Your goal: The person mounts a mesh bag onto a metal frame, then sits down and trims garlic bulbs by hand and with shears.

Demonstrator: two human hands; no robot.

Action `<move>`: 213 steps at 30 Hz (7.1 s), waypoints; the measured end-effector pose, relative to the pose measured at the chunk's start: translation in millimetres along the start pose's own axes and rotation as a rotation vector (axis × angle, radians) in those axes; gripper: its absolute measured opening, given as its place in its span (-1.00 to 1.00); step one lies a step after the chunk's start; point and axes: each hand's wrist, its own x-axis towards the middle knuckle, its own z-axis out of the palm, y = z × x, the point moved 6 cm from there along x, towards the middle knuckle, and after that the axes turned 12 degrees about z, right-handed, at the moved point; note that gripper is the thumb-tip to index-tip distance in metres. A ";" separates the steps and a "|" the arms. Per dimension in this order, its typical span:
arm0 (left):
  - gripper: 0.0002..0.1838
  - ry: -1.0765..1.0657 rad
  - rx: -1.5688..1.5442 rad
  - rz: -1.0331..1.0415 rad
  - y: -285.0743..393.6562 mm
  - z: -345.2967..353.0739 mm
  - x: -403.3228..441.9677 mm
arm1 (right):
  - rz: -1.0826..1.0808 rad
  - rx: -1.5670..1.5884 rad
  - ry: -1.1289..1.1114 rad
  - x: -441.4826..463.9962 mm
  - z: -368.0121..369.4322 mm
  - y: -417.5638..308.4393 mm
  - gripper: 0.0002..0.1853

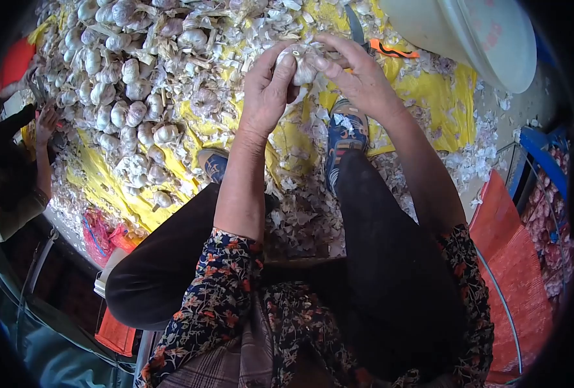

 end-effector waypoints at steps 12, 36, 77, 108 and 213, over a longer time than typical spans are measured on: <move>-0.45 0.340 0.034 0.013 4.3 13.9 -10.5 | -0.192 0.236 0.115 -29.7 27.6 -12.5 -0.72; -0.53 0.582 -0.163 -0.062 5.5 22.8 -29.3 | -0.089 0.006 0.117 -42.5 22.4 -16.4 -0.59; -0.49 -0.021 0.303 0.156 27.1 21.2 -26.0 | 0.092 0.403 -0.049 -31.7 26.7 -7.0 -0.61; -0.75 0.196 -0.866 -0.306 5.3 19.8 -19.3 | -0.406 -0.360 0.163 -53.7 28.1 -66.7 -0.31; -0.59 0.056 0.219 0.039 -3.1 -29.3 30.6 | -0.080 -0.038 0.011 -2.9 41.9 -31.3 -0.31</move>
